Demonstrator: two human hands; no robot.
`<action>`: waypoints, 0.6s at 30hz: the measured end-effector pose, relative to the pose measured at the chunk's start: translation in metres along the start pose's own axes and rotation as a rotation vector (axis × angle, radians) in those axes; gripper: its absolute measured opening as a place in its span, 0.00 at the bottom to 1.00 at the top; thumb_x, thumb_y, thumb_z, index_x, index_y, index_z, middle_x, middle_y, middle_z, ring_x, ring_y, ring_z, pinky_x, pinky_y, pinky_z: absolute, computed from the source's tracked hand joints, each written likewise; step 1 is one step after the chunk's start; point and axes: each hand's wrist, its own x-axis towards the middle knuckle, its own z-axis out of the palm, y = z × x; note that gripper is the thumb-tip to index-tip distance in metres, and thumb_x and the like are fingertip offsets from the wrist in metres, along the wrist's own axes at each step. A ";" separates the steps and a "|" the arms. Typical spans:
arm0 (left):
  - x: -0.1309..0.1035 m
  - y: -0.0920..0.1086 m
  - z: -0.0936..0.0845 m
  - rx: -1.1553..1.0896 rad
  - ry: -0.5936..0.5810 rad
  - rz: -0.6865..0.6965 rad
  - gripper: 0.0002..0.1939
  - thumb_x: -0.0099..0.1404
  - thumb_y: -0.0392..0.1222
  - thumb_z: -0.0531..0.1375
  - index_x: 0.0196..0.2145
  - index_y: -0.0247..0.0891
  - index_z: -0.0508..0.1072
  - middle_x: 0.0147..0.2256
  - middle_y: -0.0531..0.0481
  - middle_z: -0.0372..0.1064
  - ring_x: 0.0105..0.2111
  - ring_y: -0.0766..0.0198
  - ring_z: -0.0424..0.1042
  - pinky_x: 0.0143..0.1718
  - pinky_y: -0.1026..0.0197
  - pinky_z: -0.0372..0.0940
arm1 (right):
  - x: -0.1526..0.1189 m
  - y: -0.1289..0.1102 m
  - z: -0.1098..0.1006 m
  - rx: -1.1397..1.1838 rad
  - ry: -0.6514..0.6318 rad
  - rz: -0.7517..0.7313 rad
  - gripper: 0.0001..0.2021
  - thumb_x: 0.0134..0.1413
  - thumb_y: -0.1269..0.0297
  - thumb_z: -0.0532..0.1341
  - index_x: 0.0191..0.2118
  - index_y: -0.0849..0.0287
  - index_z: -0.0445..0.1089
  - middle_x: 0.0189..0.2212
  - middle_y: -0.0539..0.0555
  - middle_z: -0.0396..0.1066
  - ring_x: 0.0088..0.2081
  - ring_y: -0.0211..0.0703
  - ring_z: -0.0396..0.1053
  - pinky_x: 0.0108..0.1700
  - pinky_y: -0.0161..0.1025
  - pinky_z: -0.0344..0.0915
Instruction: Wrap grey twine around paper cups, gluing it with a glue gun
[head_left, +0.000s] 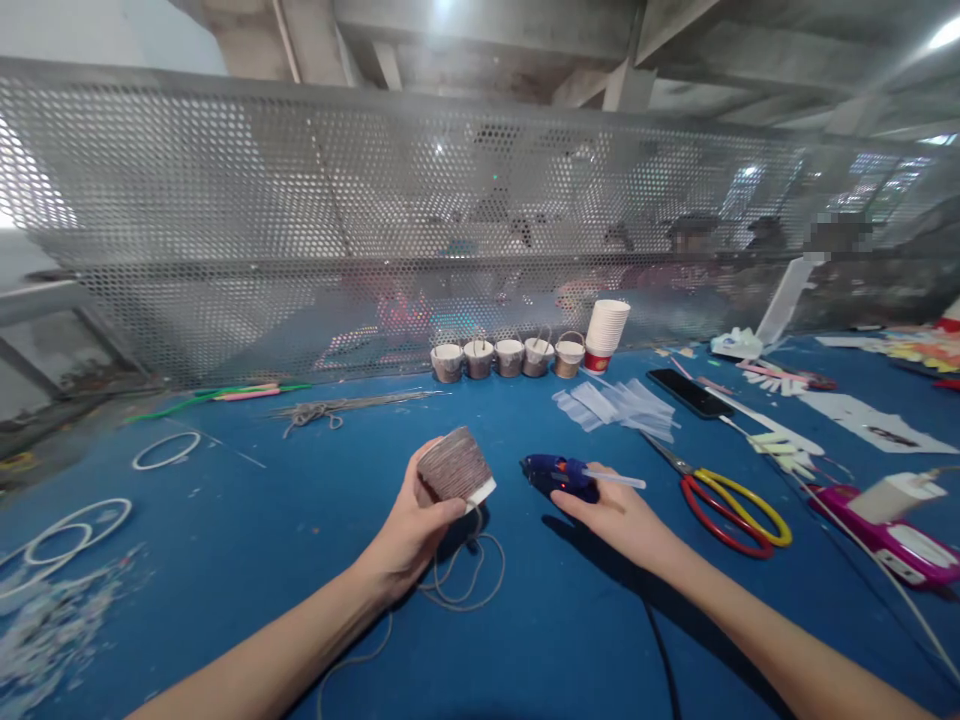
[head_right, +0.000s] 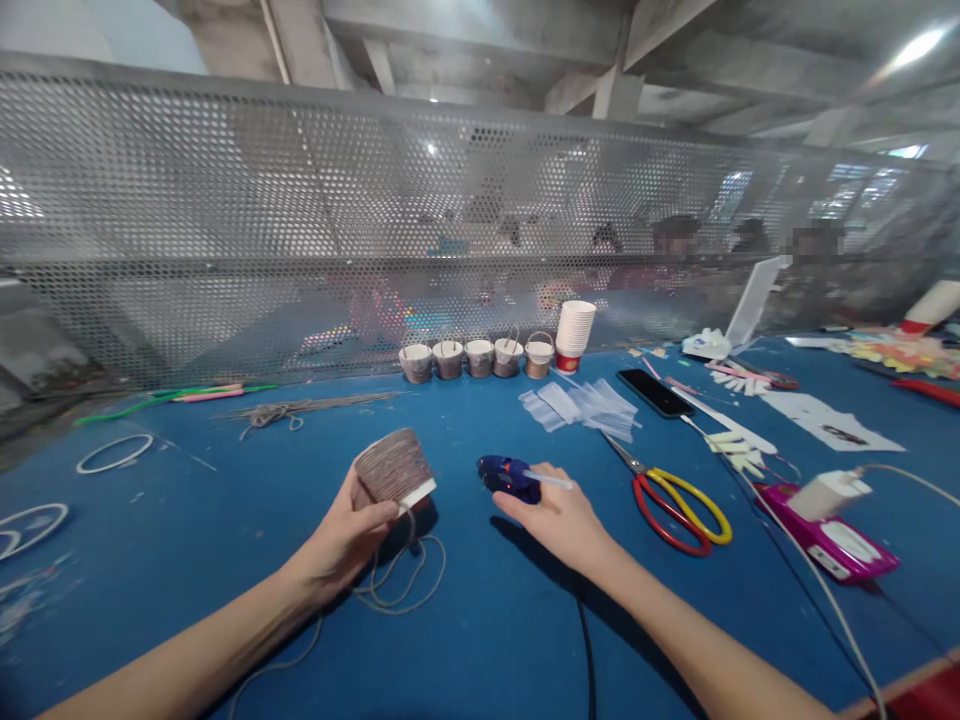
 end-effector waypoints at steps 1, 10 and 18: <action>0.001 0.000 0.000 0.005 0.015 0.019 0.40 0.42 0.36 0.71 0.53 0.45 0.62 0.51 0.46 0.68 0.55 0.49 0.65 0.59 0.47 0.56 | -0.006 0.000 -0.010 -0.011 0.001 0.030 0.15 0.47 0.49 0.60 0.29 0.56 0.68 0.28 0.52 0.70 0.31 0.47 0.67 0.32 0.39 0.60; -0.006 0.001 0.012 0.110 0.030 0.105 0.39 0.46 0.35 0.70 0.53 0.47 0.58 0.49 0.49 0.66 0.50 0.55 0.67 0.54 0.51 0.60 | -0.059 -0.047 -0.025 0.633 -0.279 0.151 0.10 0.47 0.58 0.64 0.34 0.56 0.66 0.30 0.50 0.67 0.33 0.41 0.66 0.36 0.38 0.64; -0.017 0.002 0.016 0.295 0.003 0.205 0.37 0.47 0.37 0.69 0.51 0.47 0.55 0.48 0.47 0.64 0.46 0.54 0.69 0.51 0.50 0.62 | -0.036 -0.089 0.036 1.394 -0.399 0.416 0.19 0.34 0.66 0.71 0.35 0.61 0.66 0.27 0.49 0.69 0.30 0.36 0.68 0.40 0.38 0.67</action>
